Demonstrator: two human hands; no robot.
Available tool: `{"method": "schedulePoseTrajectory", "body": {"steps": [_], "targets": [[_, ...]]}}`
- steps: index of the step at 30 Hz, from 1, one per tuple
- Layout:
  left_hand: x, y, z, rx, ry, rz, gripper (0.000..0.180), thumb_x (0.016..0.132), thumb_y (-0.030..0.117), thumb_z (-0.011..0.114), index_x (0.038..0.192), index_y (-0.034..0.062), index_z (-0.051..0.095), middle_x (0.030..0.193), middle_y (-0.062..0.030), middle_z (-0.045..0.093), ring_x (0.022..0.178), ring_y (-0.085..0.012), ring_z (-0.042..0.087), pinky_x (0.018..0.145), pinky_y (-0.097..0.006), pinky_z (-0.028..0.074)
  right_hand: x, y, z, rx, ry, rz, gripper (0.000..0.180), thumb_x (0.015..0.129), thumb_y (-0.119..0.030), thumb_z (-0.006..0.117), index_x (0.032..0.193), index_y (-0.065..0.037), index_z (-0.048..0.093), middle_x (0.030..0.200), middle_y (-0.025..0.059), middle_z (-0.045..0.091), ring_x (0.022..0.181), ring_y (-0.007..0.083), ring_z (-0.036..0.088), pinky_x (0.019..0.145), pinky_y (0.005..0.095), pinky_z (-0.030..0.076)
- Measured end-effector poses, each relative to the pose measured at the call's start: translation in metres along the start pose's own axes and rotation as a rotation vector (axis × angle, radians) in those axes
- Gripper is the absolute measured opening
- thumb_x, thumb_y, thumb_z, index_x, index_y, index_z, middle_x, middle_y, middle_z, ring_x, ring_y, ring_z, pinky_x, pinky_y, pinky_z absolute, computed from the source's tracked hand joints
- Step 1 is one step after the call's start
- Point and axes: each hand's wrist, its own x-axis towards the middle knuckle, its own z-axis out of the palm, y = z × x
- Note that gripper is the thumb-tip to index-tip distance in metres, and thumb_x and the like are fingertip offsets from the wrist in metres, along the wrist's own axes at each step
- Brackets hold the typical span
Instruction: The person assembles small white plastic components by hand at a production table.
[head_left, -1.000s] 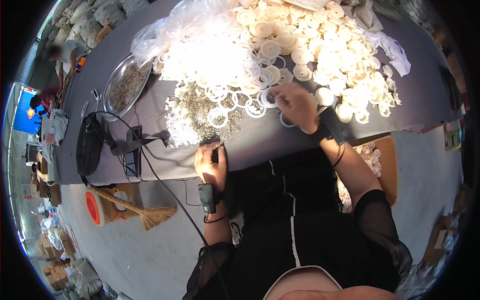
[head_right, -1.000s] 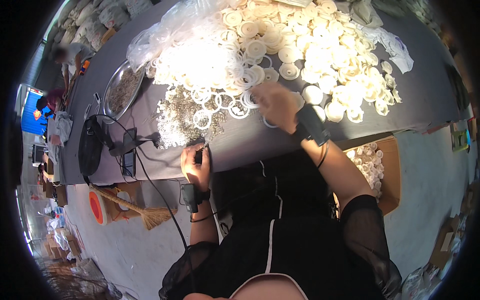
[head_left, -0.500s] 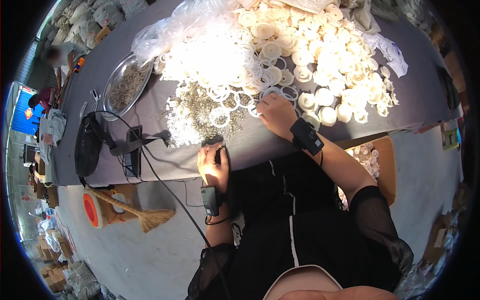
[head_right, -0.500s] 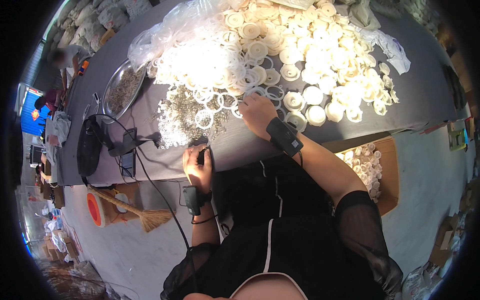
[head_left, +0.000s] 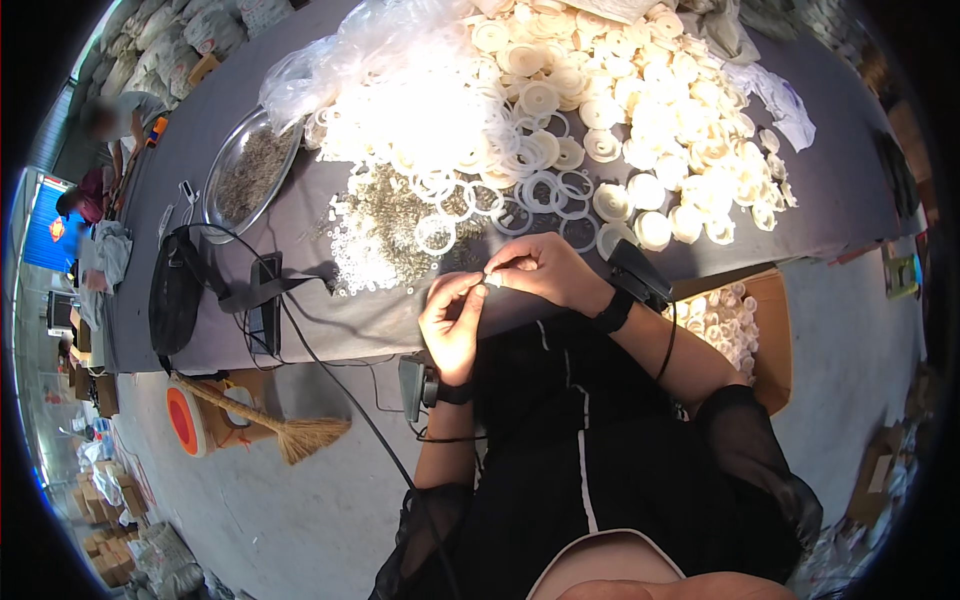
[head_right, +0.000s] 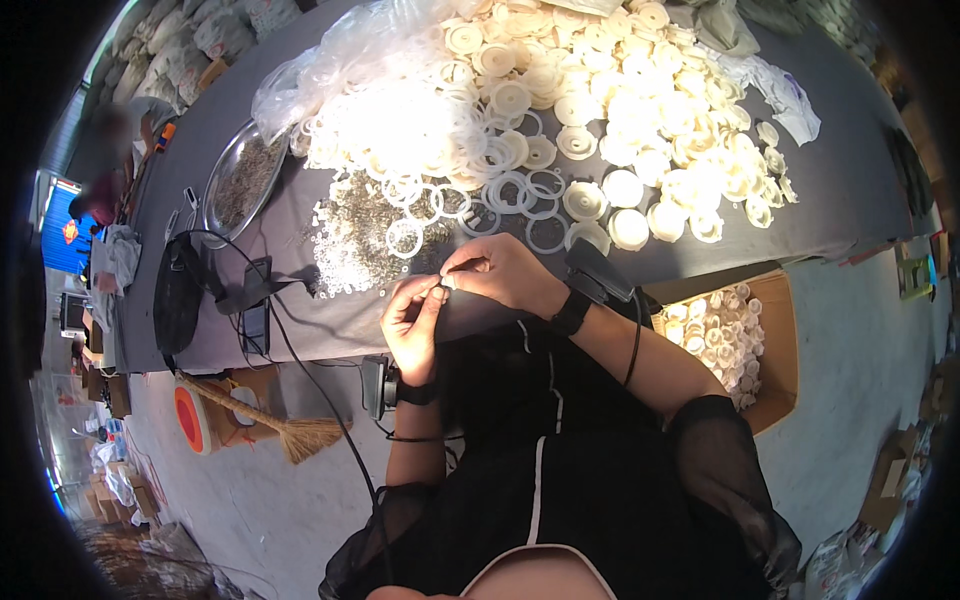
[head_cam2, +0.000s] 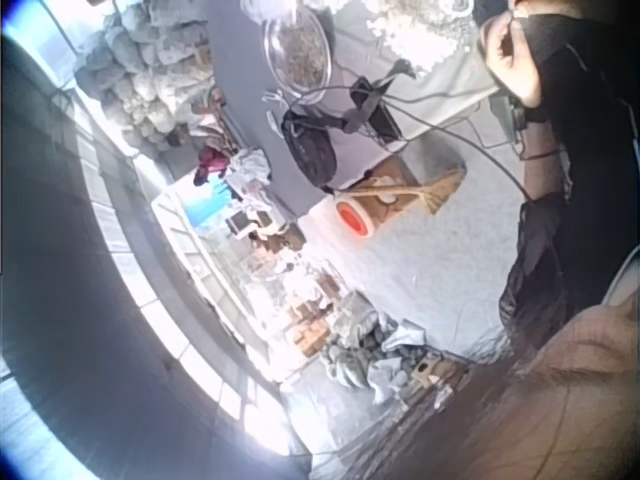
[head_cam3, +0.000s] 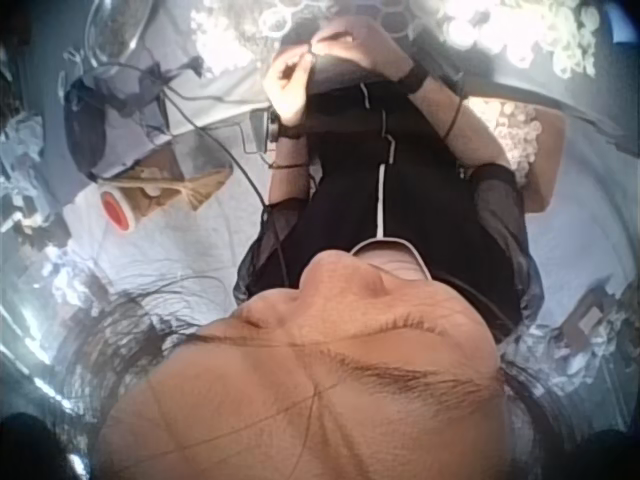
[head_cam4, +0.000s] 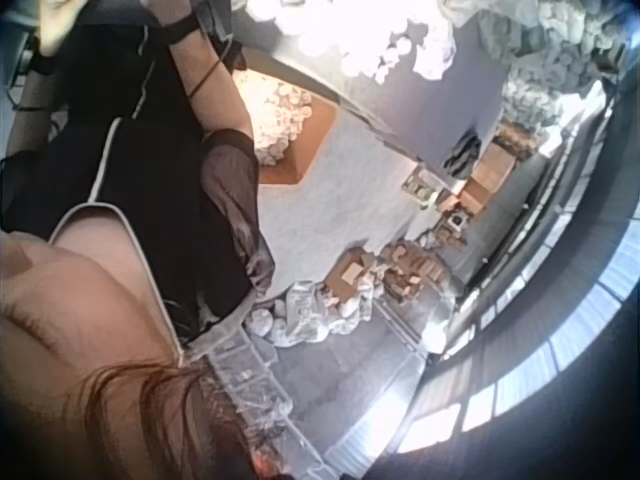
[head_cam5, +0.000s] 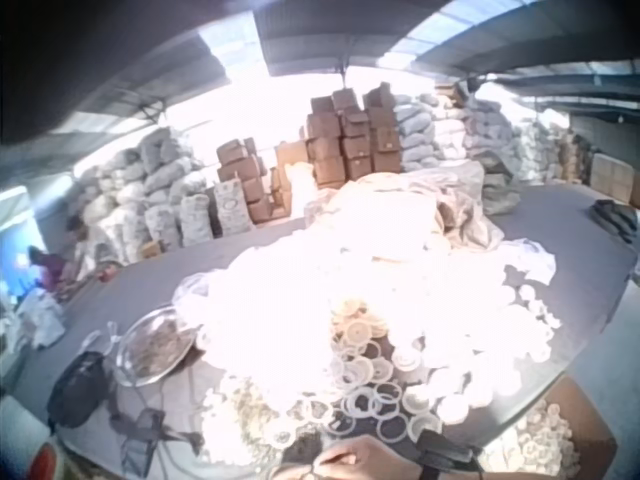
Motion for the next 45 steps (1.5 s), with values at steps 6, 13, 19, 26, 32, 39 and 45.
{"method": "schedulePoseTrajectory", "body": {"steps": [6, 13, 19, 26, 32, 39, 45], "targets": [[0.0, 0.006, 0.011, -0.15, -0.06, 0.013, 0.016, 0.079, -0.007, 0.06, 0.094, -0.0006, 0.063, 0.094, -0.0069, 0.057, 0.082, -0.0111, 0.054, 0.074, -0.021, 0.044, -0.008, -0.004, -0.006, 0.163, -0.019, 0.211, 0.015, 0.082, -0.01, 0.061, 0.092, 0.001, 0.064, 0.079, 0.0016, 0.062, 0.067, 0.0061, 0.053, 0.063, 0.0193, 0.043], [-0.002, 0.01, 0.018, -0.116, -0.066, -0.009, 0.016, 0.079, -0.008, 0.06, 0.093, -0.0007, 0.062, 0.094, -0.0064, 0.057, 0.082, -0.0101, 0.054, 0.073, -0.021, 0.044, -0.019, 0.003, -0.008, 0.257, 0.089, 0.155, 0.016, 0.082, -0.009, 0.061, 0.094, 0.001, 0.06, 0.076, 0.0008, 0.059, 0.067, 0.0058, 0.053, 0.062, 0.0191, 0.043], [-0.004, 0.012, 0.029, -0.06, -0.088, 0.015, 0.015, 0.079, -0.008, 0.06, 0.092, -0.001, 0.061, 0.094, -0.0058, 0.057, 0.08, -0.0097, 0.054, 0.073, -0.021, 0.044, -0.023, 0.017, -0.009, 0.248, 0.17, 0.046, 0.014, 0.083, -0.009, 0.06, 0.093, 0.002, 0.06, 0.076, 0.001, 0.059, 0.065, 0.006, 0.052, 0.061, 0.0189, 0.043], [-0.004, 0.003, 0.051, -0.453, 0.025, -0.205, 0.015, 0.084, -0.004, 0.055, 0.097, 0.0001, 0.06, 0.086, -0.0066, 0.062, 0.076, -0.0126, 0.058, 0.075, -0.025, 0.046, -0.036, 0.017, -0.006, 0.49, 0.242, 0.027, 0.014, 0.085, -0.012, 0.058, 0.089, 0.001, 0.062, 0.076, 0.0013, 0.061, 0.066, 0.005, 0.052, 0.061, 0.0186, 0.042], [-0.003, 0.003, 0.06, -0.406, -0.051, -0.145, 0.015, 0.081, -0.007, 0.058, 0.095, -0.001, 0.059, 0.088, -0.0067, 0.061, 0.076, -0.0126, 0.057, 0.073, -0.024, 0.047, -0.044, 0.016, -0.015, 0.604, 0.275, 0.119, 0.017, 0.087, -0.012, 0.057, 0.093, 0.003, 0.062, 0.073, 0.003, 0.06, 0.062, 0.0072, 0.054, 0.058, 0.0185, 0.043], [-0.006, 0.005, 0.065, -0.344, -0.025, -0.184, 0.013, 0.082, -0.004, 0.058, 0.095, -0.0005, 0.059, 0.085, -0.0066, 0.062, 0.074, -0.0122, 0.057, 0.072, -0.024, 0.046, -0.044, 0.018, -0.02, 0.567, 0.347, 0.115, 0.019, 0.087, -0.017, 0.057, 0.092, 0.0, 0.064, 0.064, -0.0021, 0.054, 0.055, 0.0032, 0.046, 0.05, 0.0172, 0.034], [-0.008, 0.0, 0.061, -0.35, -0.02, -0.172, 0.014, 0.082, -0.005, 0.058, 0.095, -0.0002, 0.06, 0.088, -0.0056, 0.061, 0.076, -0.0109, 0.058, 0.071, -0.023, 0.047, -0.048, 0.012, -0.02, 0.555, 0.251, 0.158, 0.023, 0.09, -0.015, 0.051, 0.103, -0.001, 0.062, 0.069, -0.0012, 0.055, 0.06, 0.0037, 0.046, 0.055, 0.0176, 0.037]]}}
